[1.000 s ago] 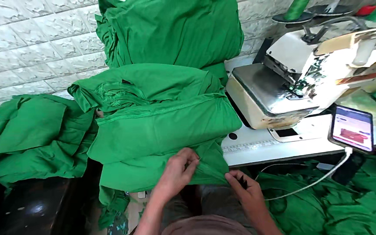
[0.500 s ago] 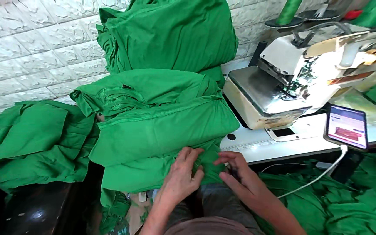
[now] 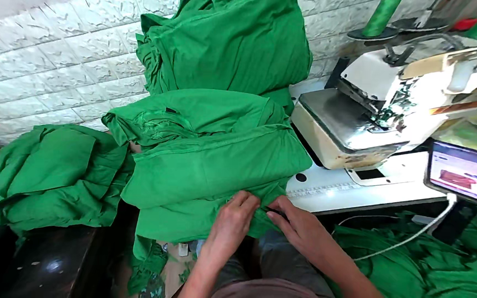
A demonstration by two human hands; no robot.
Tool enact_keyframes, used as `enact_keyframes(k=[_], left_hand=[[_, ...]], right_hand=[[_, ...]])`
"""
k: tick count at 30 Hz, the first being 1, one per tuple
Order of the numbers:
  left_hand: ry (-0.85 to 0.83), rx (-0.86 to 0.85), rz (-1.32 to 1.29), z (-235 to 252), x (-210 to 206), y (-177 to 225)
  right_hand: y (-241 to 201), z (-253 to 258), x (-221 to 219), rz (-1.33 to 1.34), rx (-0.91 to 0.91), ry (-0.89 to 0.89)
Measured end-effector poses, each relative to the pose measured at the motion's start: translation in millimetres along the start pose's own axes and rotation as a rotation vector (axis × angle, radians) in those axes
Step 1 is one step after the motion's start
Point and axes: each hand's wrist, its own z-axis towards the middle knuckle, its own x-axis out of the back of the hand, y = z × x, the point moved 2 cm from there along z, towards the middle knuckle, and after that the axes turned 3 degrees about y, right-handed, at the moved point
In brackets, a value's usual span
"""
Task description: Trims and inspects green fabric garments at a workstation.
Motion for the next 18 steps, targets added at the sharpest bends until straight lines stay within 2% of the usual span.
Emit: enact_keyframes(k=[5,11,15,18], left_hand=[[0.021,-0.014,-0.003,-0.2,1.0,-0.1],[0.073,0.026,-0.047,-0.2,3.2,0.3],[0.09,0.079,-0.217,-9.6,22.2,-7.5],[0.183,0.089,-0.3,-17.1,33.1,-5.5]], right_hand=[[-13.5,5.6,-3.0,-0.144,0.056,0.054],[-14.3,7.3,-10.4,-0.184,0.109,0.104],[-1.4,7.0,-4.5,-0.031,0.021,0.104],[10.3,7.9,0.5,0.147,-0.067,0.108]])
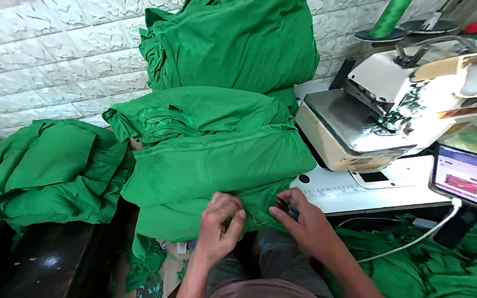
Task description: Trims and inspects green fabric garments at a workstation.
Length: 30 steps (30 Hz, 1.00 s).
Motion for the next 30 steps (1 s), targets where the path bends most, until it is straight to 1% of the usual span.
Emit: enact_keyframes(k=[1,3,4,6,8,11,13,15,18,19,20,22,25,27,28,30], left_hand=[[0.009,0.017,-0.062,-1.8,-2.5,3.8],[-0.046,0.066,-0.136,-5.5,-15.7,11.6],[-0.086,0.082,-0.088,-7.3,-24.8,14.1],[-0.153,0.059,0.145,-12.2,-43.0,10.4],[-0.151,0.007,0.316,-15.2,-53.8,4.8],[-0.15,-0.018,0.423,-13.4,-56.9,8.7],[-0.138,-0.038,0.446,-14.2,-58.3,7.5],[-0.148,-0.02,0.368,-13.4,-51.1,6.5],[-0.258,0.094,0.108,-11.1,-30.1,7.4],[-0.267,0.123,0.064,-11.3,-26.6,7.9],[-0.265,0.146,0.057,-12.0,-25.7,9.4],[-0.218,0.16,0.132,-13.6,-31.6,15.3],[-0.121,0.091,0.352,-16.5,-50.5,20.5],[-0.071,0.018,0.444,-19.0,-59.0,16.2],[-0.051,0.001,0.44,-19.5,-58.7,13.6],[-0.066,0.007,0.345,-17.9,-49.1,10.2]], right_hand=[[2.3,1.1,0.6,0.032,-0.016,-0.006],[4.2,3.4,1.0,0.033,-0.014,-0.015],[4.0,4.5,1.8,0.016,-0.012,-0.026],[2.7,6.0,3.9,-0.032,-0.017,-0.035],[3.6,6.1,5.6,-0.079,-0.018,-0.028],[6.6,4.3,8.1,-0.101,-0.009,-0.039],[7.4,1.3,7.2,-0.103,0.005,-0.034],[8.2,-2.3,4.3,-0.121,0.038,0.012],[10.1,-5.7,2.1,-0.14,0.073,0.067],[10.3,-6.0,1.6,-0.142,0.077,0.075],[10.5,-6.1,1.3,-0.142,0.08,0.079],[10.7,-6.4,1.1,-0.141,0.084,0.083],[11.0,-7.6,0.0,-0.132,0.101,0.099],[11.9,-8.8,-1.5,-0.141,0.115,0.11],[12.4,-9.3,-2.2,-0.152,0.131,0.123],[13.0,-10.1,-3.7,-0.171,0.169,0.158]])
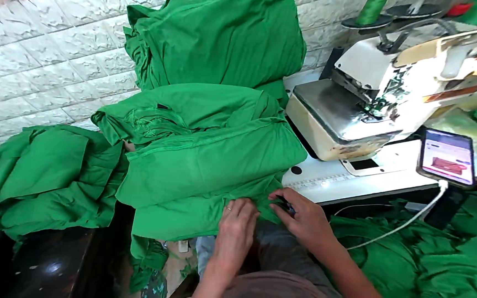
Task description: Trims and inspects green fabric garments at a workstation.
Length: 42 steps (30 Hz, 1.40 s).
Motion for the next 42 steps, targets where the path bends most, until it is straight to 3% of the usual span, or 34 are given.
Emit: enact_keyframes(k=[3,9,13,26,35,42], left_hand=[[-0.059,0.02,-0.134,-0.3,10.4,-4.6],[-0.062,0.022,-0.138,-2.0,10.4,-2.4],[-0.077,0.029,-0.157,-1.4,10.9,-3.5],[-0.091,0.045,-0.182,-3.5,11.9,-6.9],[0.022,0.066,0.006,-4.6,-1.2,3.0],[0.012,0.058,-0.122,-7.2,3.6,-4.6]], right_hand=[[-2.7,-3.7,0.1,0.026,0.015,0.021],[-14.6,-29.9,-2.6,0.101,0.049,0.19],[-12.7,-41.0,-10.8,-0.009,0.135,0.186],[-21.6,-30.0,-24.9,-0.12,0.152,0.227],[-23.4,-30.8,-25.4,-0.156,0.143,0.231],[-22.6,-32.6,-27.0,-0.152,0.161,0.248]])
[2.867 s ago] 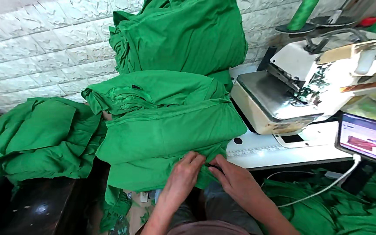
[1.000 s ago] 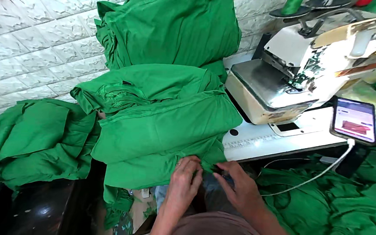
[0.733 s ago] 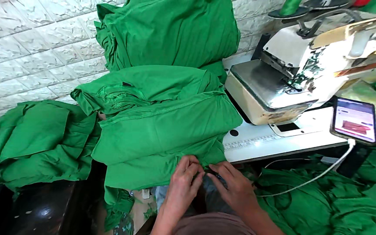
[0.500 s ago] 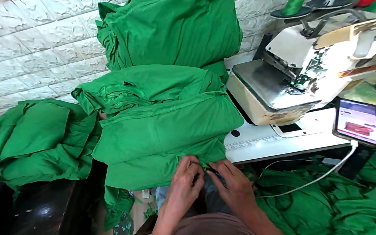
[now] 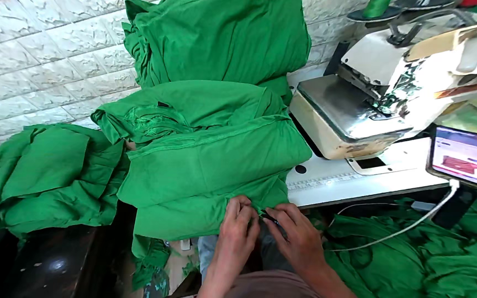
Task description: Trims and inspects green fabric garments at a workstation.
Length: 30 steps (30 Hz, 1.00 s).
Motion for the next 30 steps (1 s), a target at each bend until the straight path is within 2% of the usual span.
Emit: enact_keyframes(k=[12,16,21,23,26,27,28,30], left_hand=[[-0.035,0.004,-0.032,-0.2,1.7,-3.0],[-0.037,-0.04,-0.044,-4.0,7.5,-3.0],[0.004,-0.115,0.068,-22.0,28.7,-4.8],[-0.086,-0.09,0.064,-30.7,39.3,-4.7],[-0.395,0.027,-0.068,-39.1,53.4,0.5],[-0.434,0.041,-0.108,-38.3,53.5,2.9],[-0.41,0.033,-0.134,-36.1,51.3,4.9],[-0.218,-0.044,-0.11,-28.1,40.4,7.0]], right_hand=[[-1.4,2.2,-4.4,-0.045,0.062,0.034],[4.0,2.4,-3.2,0.08,-0.049,0.011],[15.1,1.2,2.6,0.319,-0.218,-0.002],[17.5,-0.5,2.7,0.366,-0.222,0.005],[20.4,-3.3,3.2,0.442,-0.232,0.021],[21.5,-4.1,3.2,0.461,-0.232,0.029],[22.5,-4.9,2.9,0.467,-0.225,0.041],[24.9,-6.7,2.6,0.442,-0.195,0.067]])
